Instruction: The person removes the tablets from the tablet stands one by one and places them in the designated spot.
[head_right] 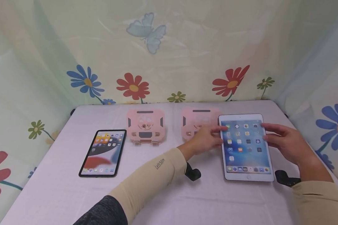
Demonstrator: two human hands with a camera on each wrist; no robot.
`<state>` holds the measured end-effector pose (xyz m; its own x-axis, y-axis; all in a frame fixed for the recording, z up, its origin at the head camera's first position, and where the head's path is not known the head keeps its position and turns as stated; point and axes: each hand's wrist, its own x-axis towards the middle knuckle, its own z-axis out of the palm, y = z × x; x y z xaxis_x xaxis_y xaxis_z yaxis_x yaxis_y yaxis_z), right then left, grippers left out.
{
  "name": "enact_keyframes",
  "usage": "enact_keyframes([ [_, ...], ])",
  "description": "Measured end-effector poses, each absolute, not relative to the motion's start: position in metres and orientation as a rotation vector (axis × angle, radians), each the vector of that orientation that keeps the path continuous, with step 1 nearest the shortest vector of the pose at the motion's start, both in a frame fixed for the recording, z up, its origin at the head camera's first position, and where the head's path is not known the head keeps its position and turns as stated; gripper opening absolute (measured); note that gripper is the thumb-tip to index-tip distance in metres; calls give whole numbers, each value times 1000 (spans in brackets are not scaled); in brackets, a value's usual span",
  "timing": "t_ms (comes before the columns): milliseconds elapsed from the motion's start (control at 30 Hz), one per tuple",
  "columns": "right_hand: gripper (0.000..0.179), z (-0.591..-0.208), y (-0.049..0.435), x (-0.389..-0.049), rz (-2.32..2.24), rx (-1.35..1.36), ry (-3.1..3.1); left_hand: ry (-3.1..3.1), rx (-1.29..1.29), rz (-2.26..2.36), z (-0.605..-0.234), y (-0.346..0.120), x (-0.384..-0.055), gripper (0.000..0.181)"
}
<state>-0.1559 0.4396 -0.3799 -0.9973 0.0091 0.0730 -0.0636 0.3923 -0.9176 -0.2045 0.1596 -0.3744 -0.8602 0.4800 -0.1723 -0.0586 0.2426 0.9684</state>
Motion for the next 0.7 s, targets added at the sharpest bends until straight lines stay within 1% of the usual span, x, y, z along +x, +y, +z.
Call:
enact_keyframes([
  [300, 40, -390, 446, -152, 1658, 7, -2600, 2069, 416, 1627, -384, 160, -203, 47],
  [533, 47, -390, 444, -149, 1719, 14, -2560, 2080, 447, 1576, -387, 161, -202, 50],
  [700, 44, -399, 452, -148, 1670, -10, -2585, 2045, 462, 1587, -388, 163, -199, 53],
])
